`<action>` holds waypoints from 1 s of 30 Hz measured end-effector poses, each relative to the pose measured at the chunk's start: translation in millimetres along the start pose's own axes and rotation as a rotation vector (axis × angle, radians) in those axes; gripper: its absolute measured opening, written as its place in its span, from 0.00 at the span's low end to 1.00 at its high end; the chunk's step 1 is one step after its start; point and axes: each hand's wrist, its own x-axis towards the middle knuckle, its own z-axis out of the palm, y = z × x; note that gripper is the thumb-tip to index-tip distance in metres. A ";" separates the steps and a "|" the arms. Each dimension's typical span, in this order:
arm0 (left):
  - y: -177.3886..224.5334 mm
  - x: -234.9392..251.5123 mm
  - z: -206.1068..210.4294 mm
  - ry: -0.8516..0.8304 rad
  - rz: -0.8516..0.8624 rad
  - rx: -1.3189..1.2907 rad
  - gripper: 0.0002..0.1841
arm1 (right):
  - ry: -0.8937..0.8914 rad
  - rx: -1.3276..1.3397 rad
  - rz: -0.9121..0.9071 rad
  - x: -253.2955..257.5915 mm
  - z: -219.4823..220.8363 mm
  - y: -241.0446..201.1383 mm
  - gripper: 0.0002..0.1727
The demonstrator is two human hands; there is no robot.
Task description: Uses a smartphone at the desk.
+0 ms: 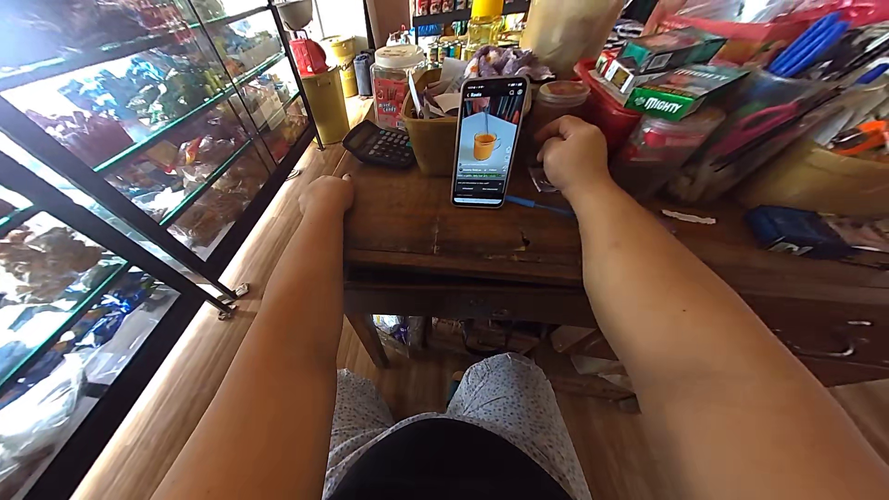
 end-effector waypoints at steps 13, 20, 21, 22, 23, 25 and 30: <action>1.1 1.3 -0.3 0.010 -0.022 -0.026 0.37 | -0.003 0.007 0.018 1.5 1.2 0.0 0.20; -0.8 6.9 0.8 0.014 -0.013 -0.026 0.38 | -0.020 0.004 0.028 1.9 1.5 -1.9 0.20; -1.4 7.2 0.9 0.015 -0.016 -0.036 0.37 | -0.025 0.005 0.029 1.6 1.9 -1.9 0.20; -2.0 6.8 0.8 0.015 -0.019 -0.047 0.37 | -0.029 0.006 0.031 1.0 2.1 -2.1 0.19; -2.3 5.8 0.1 0.013 -0.020 -0.055 0.37 | -0.034 0.006 0.034 0.6 1.8 -2.5 0.19; -3.1 2.9 -2.2 0.004 -0.015 -0.072 0.37 | -0.039 0.006 0.024 0.0 1.3 -2.8 0.19; -2.7 0.3 -3.1 -0.006 -0.013 -0.061 0.37 | -0.046 0.006 0.033 -0.3 1.4 -2.7 0.19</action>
